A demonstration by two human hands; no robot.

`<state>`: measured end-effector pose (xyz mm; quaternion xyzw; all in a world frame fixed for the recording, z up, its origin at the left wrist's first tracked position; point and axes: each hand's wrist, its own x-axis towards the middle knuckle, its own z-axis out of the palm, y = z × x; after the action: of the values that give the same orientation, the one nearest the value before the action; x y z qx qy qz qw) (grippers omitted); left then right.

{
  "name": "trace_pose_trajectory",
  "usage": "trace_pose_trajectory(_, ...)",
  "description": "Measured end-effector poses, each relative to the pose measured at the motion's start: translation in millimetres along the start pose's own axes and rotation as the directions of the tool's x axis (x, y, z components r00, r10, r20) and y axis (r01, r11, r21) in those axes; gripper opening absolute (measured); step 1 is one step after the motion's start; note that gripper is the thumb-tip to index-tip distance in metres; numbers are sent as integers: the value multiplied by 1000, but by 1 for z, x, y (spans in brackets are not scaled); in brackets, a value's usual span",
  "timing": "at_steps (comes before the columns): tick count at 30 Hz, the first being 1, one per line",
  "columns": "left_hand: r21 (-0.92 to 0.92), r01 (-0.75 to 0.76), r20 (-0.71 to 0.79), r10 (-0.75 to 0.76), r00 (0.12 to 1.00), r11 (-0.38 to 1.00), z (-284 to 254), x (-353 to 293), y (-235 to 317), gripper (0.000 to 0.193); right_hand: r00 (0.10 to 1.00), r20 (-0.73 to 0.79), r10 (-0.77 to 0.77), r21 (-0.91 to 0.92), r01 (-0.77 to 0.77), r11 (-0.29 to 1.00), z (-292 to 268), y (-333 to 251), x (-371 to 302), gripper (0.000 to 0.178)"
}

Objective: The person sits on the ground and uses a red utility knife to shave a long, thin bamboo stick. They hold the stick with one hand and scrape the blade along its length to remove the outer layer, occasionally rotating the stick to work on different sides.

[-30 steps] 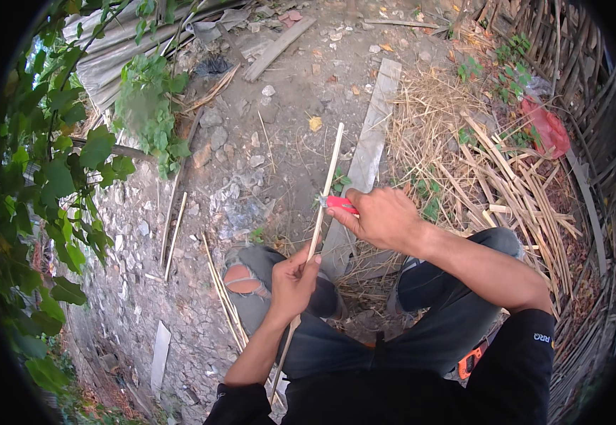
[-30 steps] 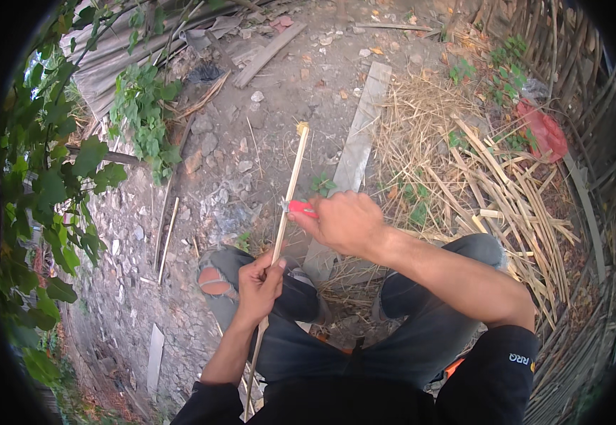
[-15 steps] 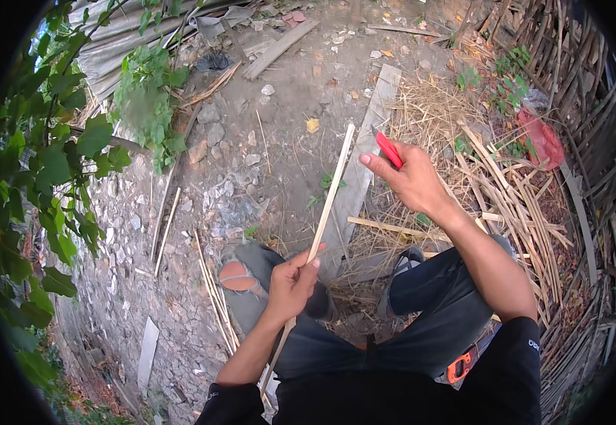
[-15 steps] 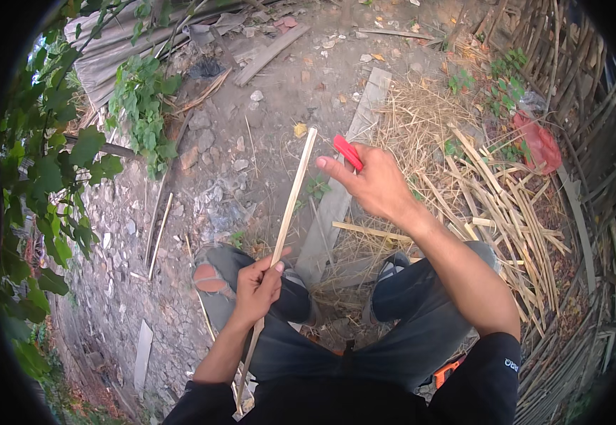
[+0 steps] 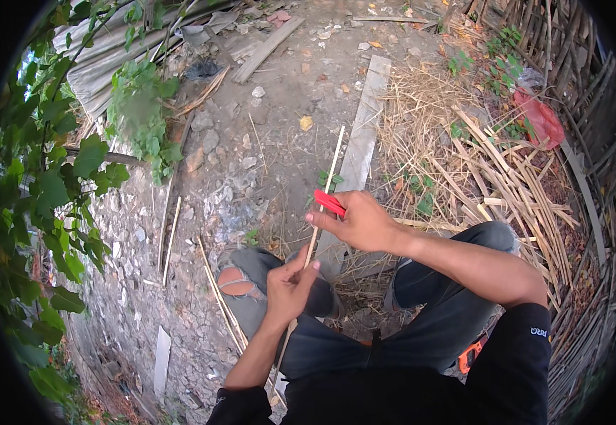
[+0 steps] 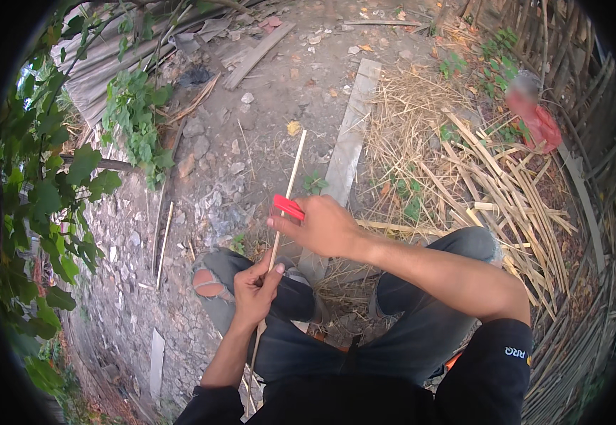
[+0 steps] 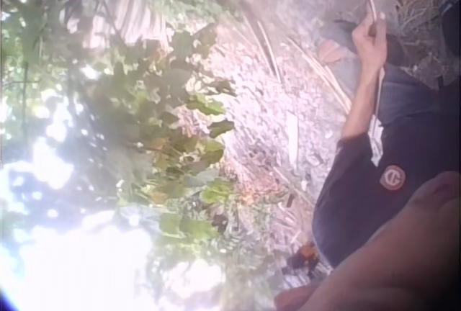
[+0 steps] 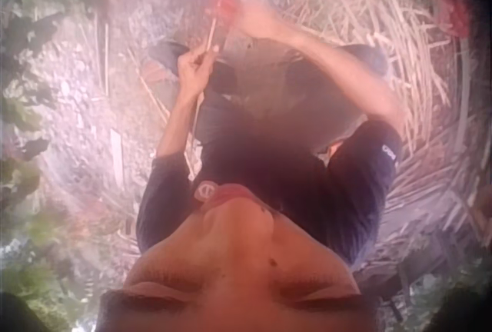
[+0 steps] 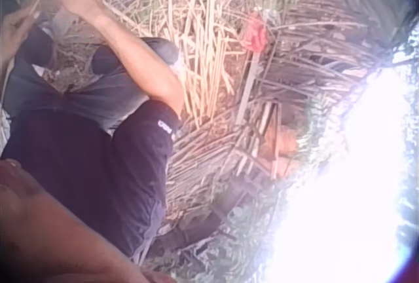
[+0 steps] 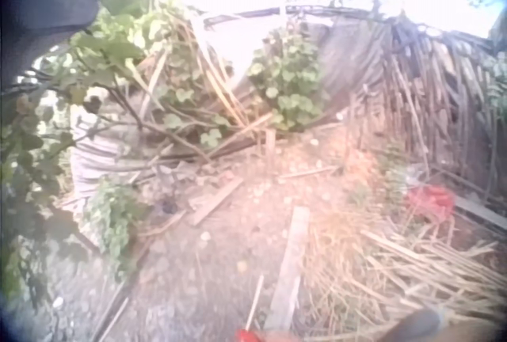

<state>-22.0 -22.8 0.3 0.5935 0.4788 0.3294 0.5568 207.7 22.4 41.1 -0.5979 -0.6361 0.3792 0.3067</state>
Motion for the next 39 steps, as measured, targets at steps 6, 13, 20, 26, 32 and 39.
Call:
trace_pose_trajectory(6,89,-96,6,95,995,991,3,0,4,43,957,-277,81,13,-80,997,-65,16,31,64)
trace_pose_trajectory(13,21,-95,-79,97,992,995,3,-3,3,44,980,-92,-175,-495,108,862,-46,-2,-9,62)
trace_pose_trajectory(20,-32,-135,-94,132,987,990,4,3,-5,44,968,175,-179,-492,243,836,4,-8,-44,63)
trace_pose_trajectory(26,60,-75,-78,80,994,995,-3,-3,-11,40,994,-109,18,-454,-66,889,-61,9,12,71)
trace_pose_trajectory(32,80,-143,-19,145,989,986,1,-4,-2,38,881,-453,139,-290,-293,911,-139,60,41,78)
trace_pose_trajectory(39,-105,62,136,-48,990,992,-5,-3,13,35,944,-298,-140,-259,62,964,-91,6,3,66)
